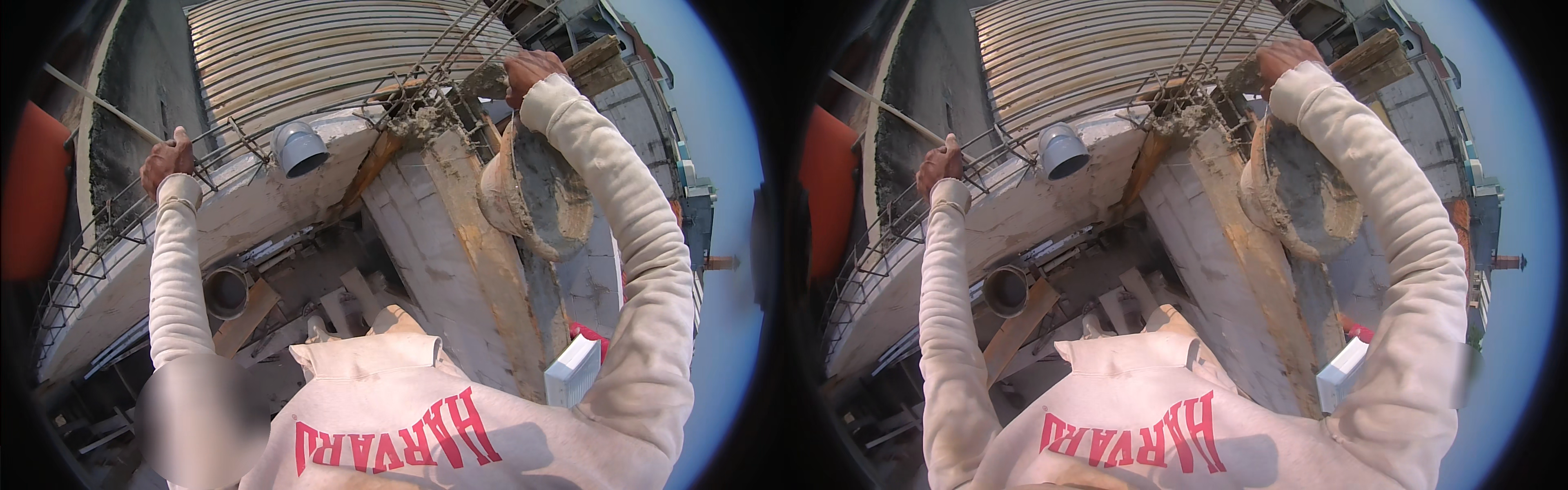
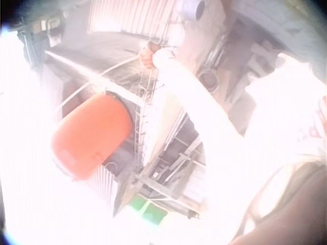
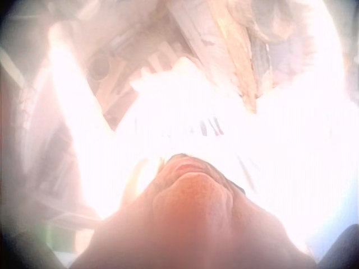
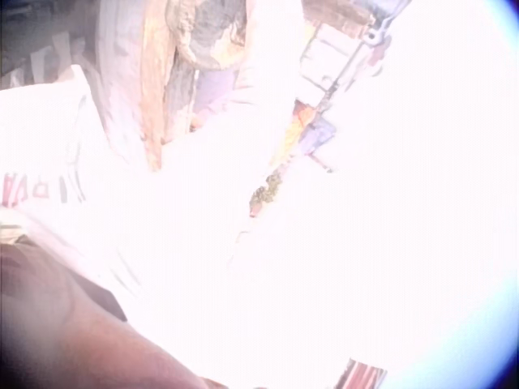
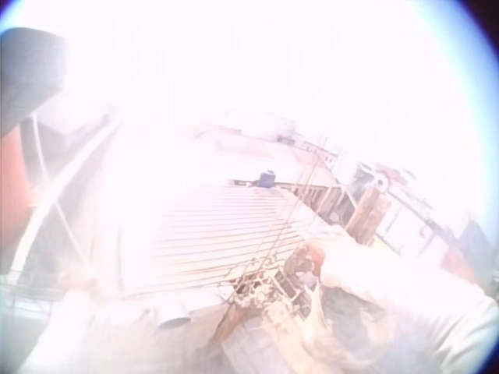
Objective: The person scoops wet cement from a bowl with a trowel and applies it to a rebar-reinforced concrete edge on a rooftop. The person repeatedly transfers cement from the bowl to the structure, smoothing it along the edge.
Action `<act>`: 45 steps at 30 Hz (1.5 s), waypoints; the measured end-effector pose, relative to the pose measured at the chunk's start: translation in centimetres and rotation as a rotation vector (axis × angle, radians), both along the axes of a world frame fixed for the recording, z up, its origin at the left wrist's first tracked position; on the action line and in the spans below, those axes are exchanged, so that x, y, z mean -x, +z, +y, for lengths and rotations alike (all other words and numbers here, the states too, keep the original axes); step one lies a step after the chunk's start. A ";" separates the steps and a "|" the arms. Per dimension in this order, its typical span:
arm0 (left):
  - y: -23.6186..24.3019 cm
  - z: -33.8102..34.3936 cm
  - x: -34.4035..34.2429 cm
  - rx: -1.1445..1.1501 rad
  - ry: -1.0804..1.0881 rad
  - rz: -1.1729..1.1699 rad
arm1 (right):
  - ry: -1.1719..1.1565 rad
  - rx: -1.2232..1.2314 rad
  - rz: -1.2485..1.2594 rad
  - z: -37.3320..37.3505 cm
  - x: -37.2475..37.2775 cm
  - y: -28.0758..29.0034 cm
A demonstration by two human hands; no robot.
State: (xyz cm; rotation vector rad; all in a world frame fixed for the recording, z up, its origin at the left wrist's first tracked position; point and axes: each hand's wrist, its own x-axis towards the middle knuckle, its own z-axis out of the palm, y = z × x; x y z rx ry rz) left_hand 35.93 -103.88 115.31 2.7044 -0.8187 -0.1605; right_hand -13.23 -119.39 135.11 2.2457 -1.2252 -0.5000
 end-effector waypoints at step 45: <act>-1.2 -0.1 -1.6 -0.026 0.005 -0.004 | -1.174 -0.573 -1.739 8.5 -3.9 -21.7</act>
